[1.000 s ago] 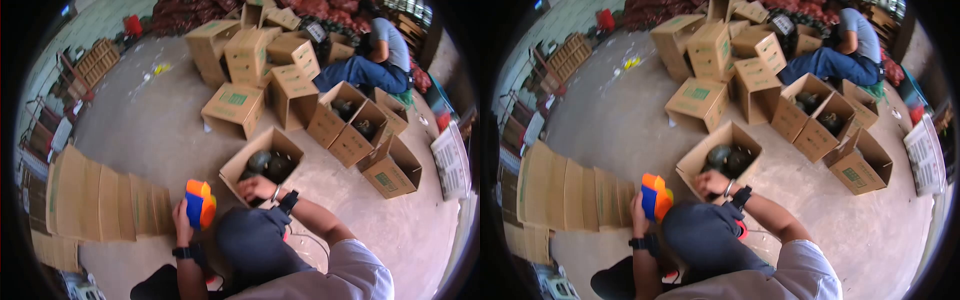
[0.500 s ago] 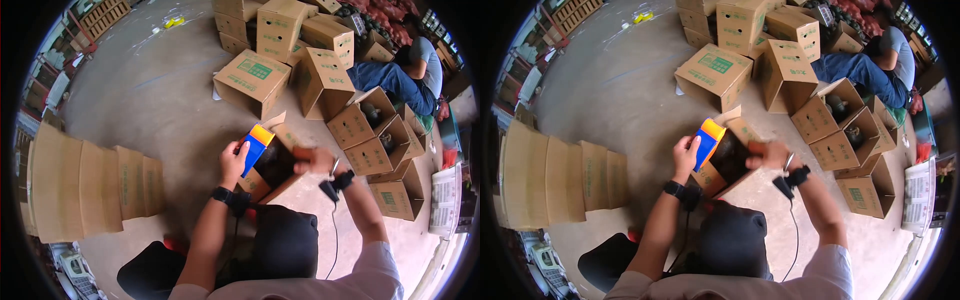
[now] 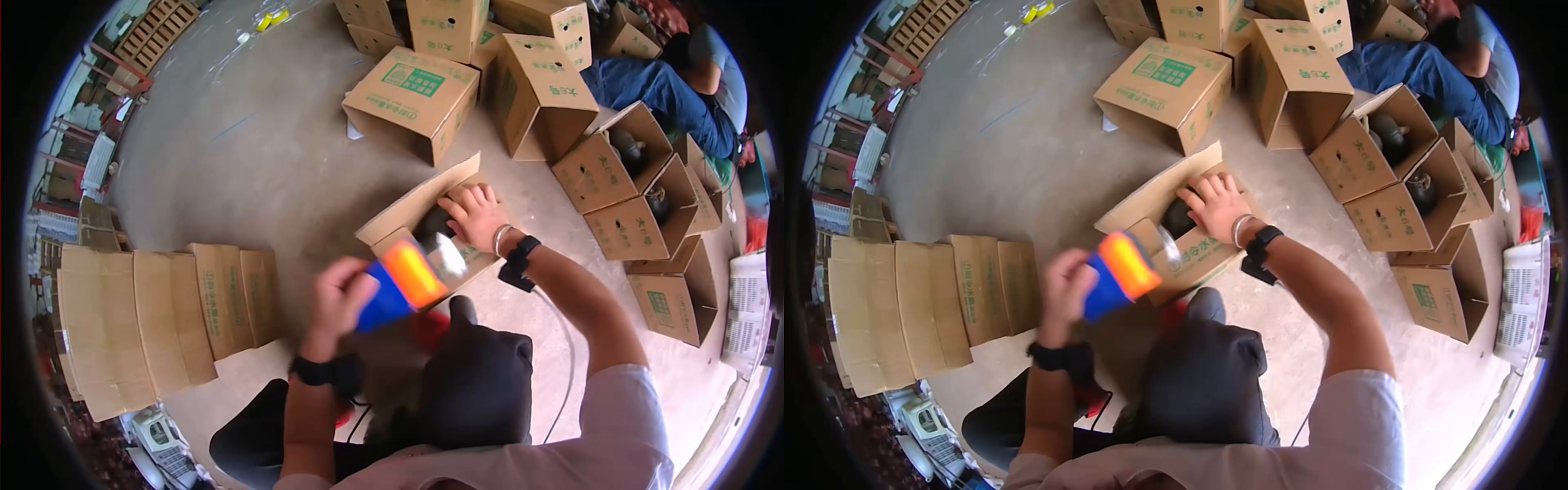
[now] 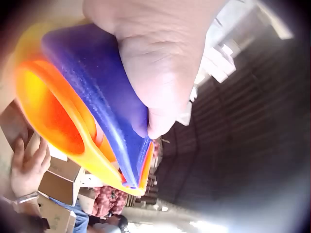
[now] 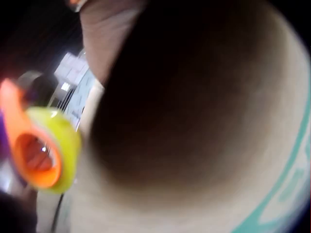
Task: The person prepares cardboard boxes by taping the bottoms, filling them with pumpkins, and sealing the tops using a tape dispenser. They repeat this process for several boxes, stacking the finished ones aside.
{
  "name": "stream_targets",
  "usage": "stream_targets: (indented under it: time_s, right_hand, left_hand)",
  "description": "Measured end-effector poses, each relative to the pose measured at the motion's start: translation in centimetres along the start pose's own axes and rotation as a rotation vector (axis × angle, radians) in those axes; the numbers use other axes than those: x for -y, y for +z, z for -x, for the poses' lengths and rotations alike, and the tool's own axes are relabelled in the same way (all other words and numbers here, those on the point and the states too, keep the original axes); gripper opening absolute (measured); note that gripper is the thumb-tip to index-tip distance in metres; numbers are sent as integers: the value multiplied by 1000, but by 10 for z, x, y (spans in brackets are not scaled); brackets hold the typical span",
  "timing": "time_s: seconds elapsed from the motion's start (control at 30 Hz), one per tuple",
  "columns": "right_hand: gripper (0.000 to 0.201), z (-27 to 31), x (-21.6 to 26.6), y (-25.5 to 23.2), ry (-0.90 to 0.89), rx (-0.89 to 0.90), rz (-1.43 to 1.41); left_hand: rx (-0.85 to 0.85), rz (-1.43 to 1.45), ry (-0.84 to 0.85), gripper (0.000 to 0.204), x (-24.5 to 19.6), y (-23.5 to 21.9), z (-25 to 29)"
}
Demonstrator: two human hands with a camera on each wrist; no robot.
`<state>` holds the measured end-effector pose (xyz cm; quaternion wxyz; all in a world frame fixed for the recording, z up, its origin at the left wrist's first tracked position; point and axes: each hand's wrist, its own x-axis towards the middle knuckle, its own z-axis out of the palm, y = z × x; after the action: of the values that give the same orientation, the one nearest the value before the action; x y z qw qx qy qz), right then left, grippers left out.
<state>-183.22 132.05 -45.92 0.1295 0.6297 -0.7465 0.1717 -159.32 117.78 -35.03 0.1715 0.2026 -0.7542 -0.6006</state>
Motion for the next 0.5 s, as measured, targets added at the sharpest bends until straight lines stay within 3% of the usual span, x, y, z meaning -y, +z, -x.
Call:
stream_targets:
  time_s: [0.07,0.1,0.17,0.23,0.33,0.4,0.5]
  right_hand:
    - [34,-10,-1,5,-220,-75,1]
    - [27,-36,7,-6,-208,-333,-4]
    - [19,-81,4,-34,-43,-389,78]
    - [30,-116,-19,-18,331,-103,94]
    - [48,-76,-11,-18,385,615,149]
    - [55,3,12,-8,410,419,163]
    - [57,14,19,-18,491,505,165]
  left_hand:
    - [174,-266,-68,27,33,32,22]
    - [245,-281,-79,30,33,40,29]
    - [161,-223,-42,31,32,48,35]
    - [129,-231,-51,29,33,52,47]
    - [74,-208,-36,26,31,45,43]
    - [35,-161,-69,25,34,46,44]
    - [0,43,-175,26,38,43,38]
